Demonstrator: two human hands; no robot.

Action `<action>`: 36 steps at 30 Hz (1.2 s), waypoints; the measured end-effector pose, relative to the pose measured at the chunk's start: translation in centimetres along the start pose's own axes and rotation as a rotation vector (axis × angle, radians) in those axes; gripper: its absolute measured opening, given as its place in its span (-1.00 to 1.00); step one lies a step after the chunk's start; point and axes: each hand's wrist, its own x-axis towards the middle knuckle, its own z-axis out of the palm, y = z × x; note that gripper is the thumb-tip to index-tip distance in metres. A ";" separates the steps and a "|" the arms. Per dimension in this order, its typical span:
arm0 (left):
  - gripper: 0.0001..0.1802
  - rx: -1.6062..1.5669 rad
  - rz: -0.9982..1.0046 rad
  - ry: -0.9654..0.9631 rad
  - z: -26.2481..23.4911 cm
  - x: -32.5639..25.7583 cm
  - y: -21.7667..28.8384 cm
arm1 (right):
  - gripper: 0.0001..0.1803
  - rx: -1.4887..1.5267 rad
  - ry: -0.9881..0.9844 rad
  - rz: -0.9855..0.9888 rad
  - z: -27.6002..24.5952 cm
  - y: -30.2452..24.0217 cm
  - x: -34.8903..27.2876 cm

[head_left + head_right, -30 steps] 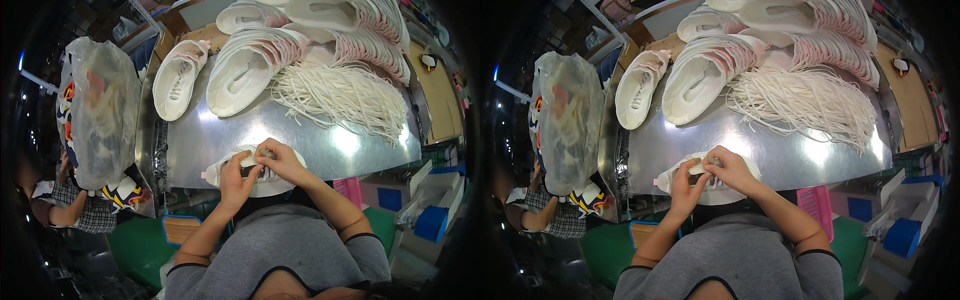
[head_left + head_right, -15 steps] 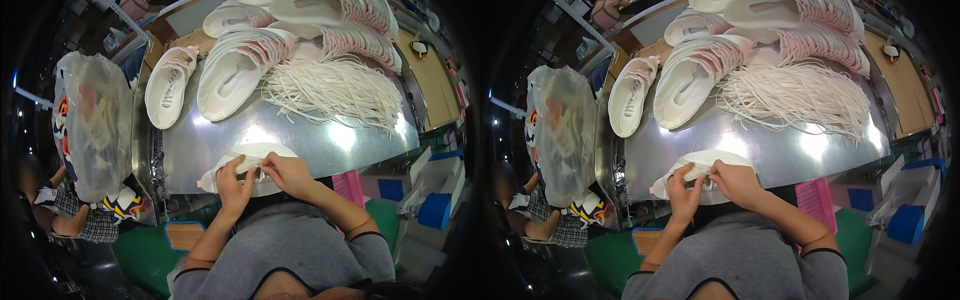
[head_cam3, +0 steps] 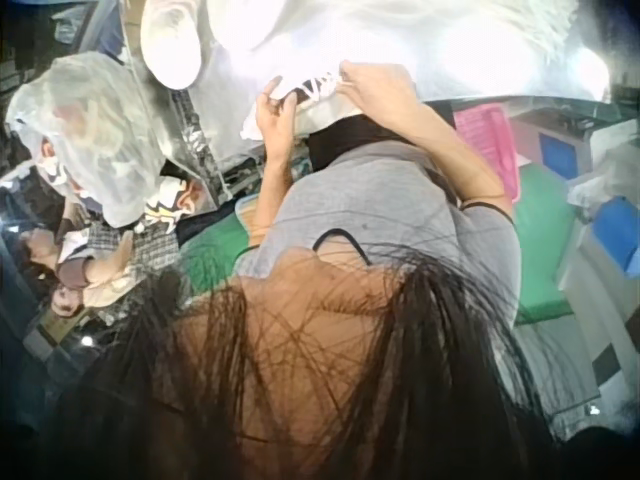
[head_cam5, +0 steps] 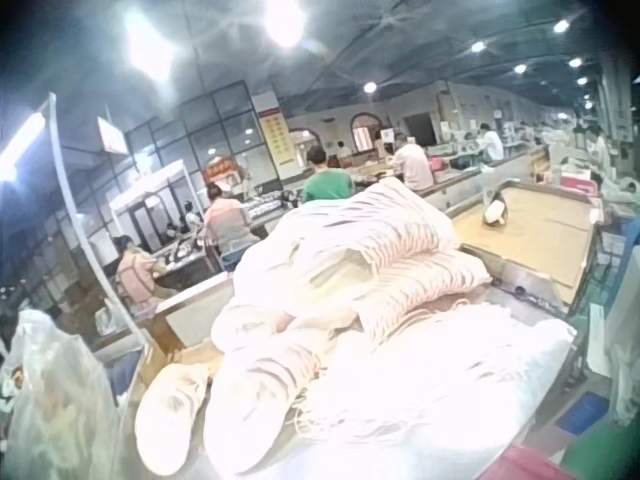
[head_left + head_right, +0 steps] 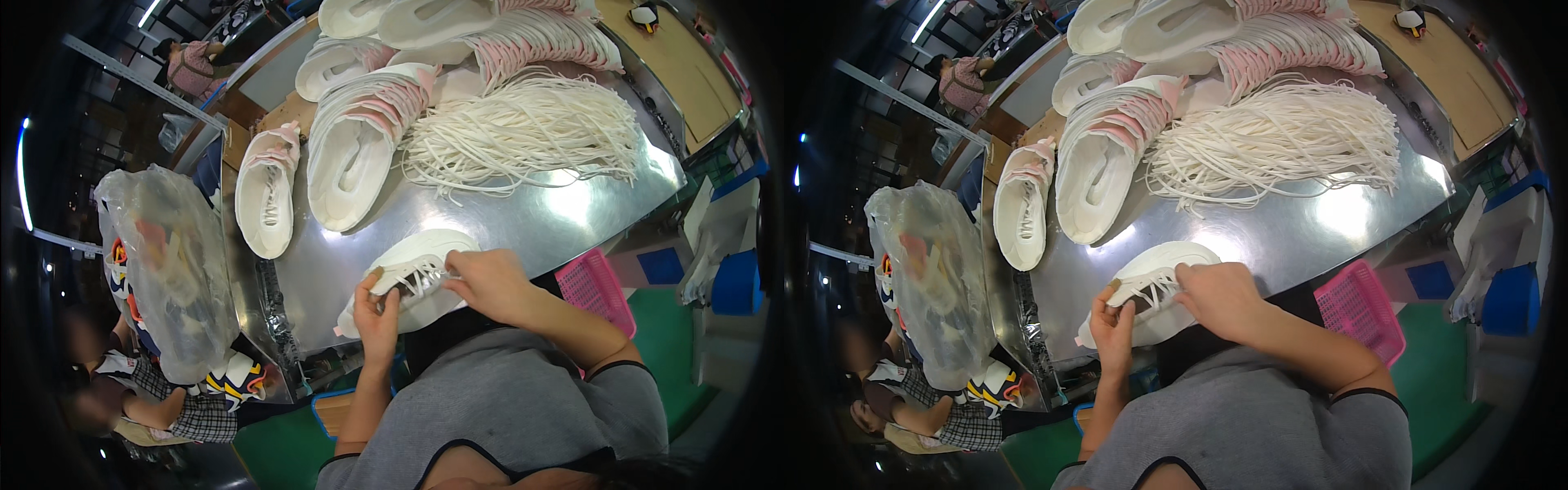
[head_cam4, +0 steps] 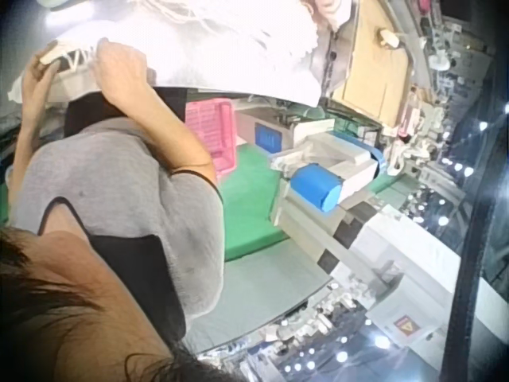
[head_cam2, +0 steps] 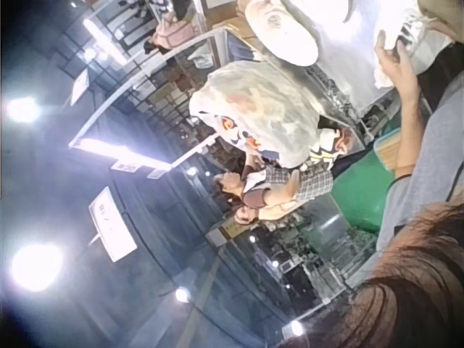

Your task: The person laces white sneakers by hand, threading long white shoelaces through the eyelets of several individual shoes taken from a large stack on the metal table.

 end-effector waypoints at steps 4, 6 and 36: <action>-0.70 -0.013 0.035 0.035 0.9 0.5 -0.4 | -0.67 0.076 0.163 0.027 0.9 0.6 -0.8; -0.70 -0.073 -0.032 0.023 0.6 0.9 -0.1 | -0.67 0.030 0.185 0.062 3.3 1.3 -0.4; -0.84 0.778 0.702 0.110 0.8 4.4 3.5 | -0.74 0.523 -0.007 -0.309 0.5 0.6 -3.1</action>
